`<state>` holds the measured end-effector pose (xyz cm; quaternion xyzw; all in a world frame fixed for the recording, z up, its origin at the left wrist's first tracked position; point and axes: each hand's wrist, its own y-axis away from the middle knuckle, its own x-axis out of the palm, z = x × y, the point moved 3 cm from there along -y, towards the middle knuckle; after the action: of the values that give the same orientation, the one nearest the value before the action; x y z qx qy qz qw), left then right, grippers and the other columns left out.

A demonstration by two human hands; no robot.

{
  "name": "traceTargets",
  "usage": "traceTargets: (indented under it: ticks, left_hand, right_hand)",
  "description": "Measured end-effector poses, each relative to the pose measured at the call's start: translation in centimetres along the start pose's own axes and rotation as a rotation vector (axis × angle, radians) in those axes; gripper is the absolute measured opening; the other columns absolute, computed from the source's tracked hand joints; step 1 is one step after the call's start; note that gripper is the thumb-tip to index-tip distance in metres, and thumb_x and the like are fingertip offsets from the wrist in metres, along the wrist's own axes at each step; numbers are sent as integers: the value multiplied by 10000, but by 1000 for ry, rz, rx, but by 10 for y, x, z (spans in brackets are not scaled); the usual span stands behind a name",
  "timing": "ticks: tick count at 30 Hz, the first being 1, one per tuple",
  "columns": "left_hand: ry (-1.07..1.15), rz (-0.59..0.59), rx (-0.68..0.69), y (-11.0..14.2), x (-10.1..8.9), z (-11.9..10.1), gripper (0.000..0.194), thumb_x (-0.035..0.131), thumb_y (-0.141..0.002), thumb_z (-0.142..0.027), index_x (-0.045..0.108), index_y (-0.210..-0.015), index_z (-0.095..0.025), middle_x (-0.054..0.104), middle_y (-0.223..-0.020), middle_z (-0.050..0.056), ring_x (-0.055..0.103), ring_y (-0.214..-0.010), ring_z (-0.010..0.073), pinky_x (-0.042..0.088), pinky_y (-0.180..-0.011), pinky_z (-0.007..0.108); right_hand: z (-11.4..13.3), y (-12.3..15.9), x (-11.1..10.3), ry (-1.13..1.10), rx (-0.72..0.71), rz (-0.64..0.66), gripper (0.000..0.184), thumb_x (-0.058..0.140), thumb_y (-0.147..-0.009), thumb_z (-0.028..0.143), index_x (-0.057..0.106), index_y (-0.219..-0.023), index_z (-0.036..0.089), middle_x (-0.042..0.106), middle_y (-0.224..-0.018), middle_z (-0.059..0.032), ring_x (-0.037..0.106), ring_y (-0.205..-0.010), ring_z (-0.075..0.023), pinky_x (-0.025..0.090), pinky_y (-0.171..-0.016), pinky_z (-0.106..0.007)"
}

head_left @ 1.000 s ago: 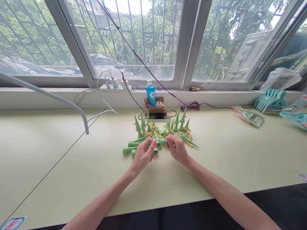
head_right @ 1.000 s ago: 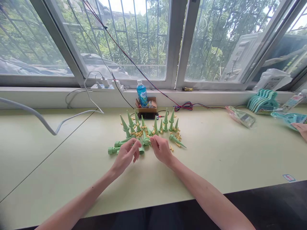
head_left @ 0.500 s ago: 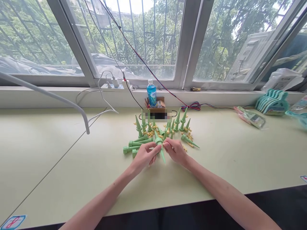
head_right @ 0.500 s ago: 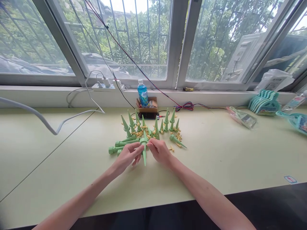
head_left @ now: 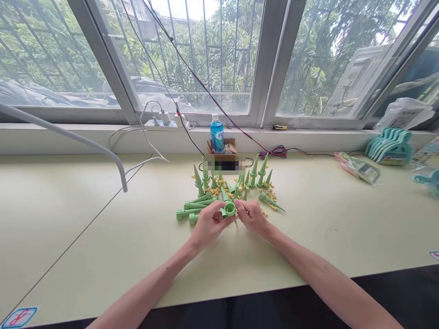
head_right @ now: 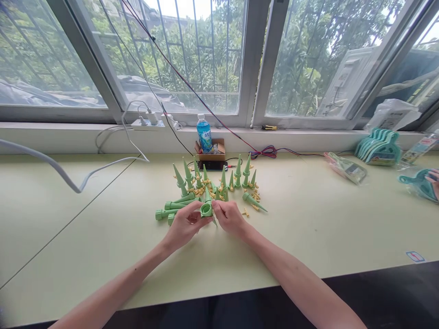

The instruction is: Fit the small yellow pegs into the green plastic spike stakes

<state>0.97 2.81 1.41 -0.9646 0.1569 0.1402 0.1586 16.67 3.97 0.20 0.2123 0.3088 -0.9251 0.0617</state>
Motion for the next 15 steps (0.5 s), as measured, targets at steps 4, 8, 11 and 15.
traceTargets:
  ticks: [4,8,11,15]
  left_hand:
    - [28,37,-69,1,0,-1,373,725,-799,-408,562,-1057,-193,491,-682,-50,433,-524,77,379,-483,195]
    - [111,48,-118,2,-1,-1,358,593,-882,-521,485,-993,-198,474,-583,-73,451,-459,79,366,-449,184]
    - [181,34,-145,1,-1,-1,456,435,-926,-619,475,-806,-180,447,-512,-62,418,-396,71,333,-404,183]
    - [262,74,-240,0,1,0,605,386,-903,-692,518,-681,-144,474,-541,-15,408,-375,66,265,-345,185]
  right_hand:
    - [3,0,-3,-4,-20,-45,507,308,-1033,447,364,-596,197,399,-512,33,351,-458,-87,284,-481,-238]
    - [7,-1,-7,-26,-41,-88,491,301,-1039,439,380,-619,197,413,-539,34,367,-468,-86,310,-491,-229]
    - [8,-1,-8,-36,-58,-101,485,302,-1041,436,381,-625,199,419,-551,34,382,-477,-86,317,-491,-225]
    - [8,0,-6,-65,-97,-48,465,314,-1038,450,397,-656,199,437,-568,31,396,-485,-88,327,-490,-224]
